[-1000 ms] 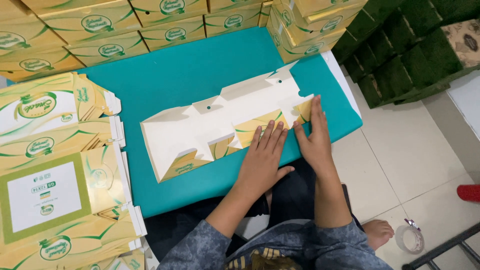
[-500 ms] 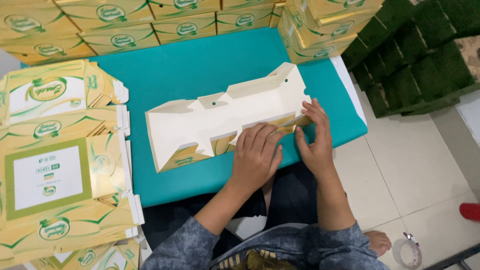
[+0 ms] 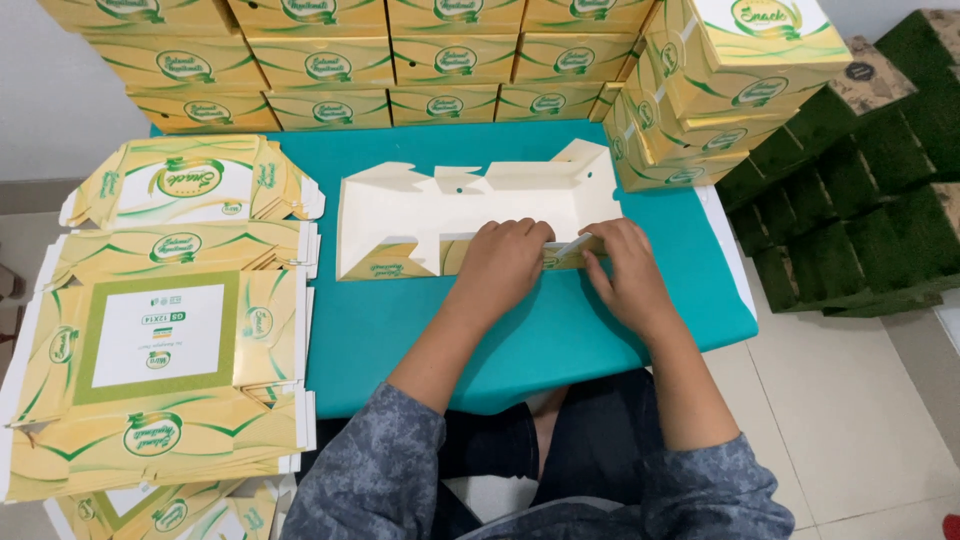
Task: The person folds flat cardboard pieces into rectangular boxes on a teal table. They fold the side flaps, tuck the tabs into slots to form the box shape, and then place the finished box aside. The process is repeated with a second flat piece.
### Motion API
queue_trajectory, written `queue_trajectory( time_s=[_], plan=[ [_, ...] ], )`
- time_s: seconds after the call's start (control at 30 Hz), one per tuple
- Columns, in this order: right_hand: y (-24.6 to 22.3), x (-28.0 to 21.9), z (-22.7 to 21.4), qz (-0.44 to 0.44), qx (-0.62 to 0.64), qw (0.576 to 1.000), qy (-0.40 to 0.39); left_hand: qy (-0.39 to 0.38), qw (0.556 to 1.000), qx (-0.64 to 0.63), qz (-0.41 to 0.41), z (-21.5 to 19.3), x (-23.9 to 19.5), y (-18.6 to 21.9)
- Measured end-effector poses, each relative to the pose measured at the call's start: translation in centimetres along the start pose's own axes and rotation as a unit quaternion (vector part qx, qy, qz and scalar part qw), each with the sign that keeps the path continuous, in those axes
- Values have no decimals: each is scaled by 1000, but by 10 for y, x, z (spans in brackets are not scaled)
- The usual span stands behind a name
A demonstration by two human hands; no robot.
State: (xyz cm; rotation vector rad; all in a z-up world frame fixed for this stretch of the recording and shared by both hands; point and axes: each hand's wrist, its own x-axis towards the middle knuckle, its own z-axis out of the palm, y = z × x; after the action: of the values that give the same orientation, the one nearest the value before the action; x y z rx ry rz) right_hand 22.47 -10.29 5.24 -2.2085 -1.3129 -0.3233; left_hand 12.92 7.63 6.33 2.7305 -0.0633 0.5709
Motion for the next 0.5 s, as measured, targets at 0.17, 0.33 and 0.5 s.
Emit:
queue_trajectory(
  time_s=[0.17,0.33,0.5],
  plan=[
    [14,18,2,-19,40,998,-38,-74,992,-93,-40,-8,7,-14],
    [26,14,10,49,202,978,2,-55,978,-194,-60,-12,4,-19],
    [9,19,11,11,122,992,28,-35,980,-188,-50,-5,4,-18]
  ],
)
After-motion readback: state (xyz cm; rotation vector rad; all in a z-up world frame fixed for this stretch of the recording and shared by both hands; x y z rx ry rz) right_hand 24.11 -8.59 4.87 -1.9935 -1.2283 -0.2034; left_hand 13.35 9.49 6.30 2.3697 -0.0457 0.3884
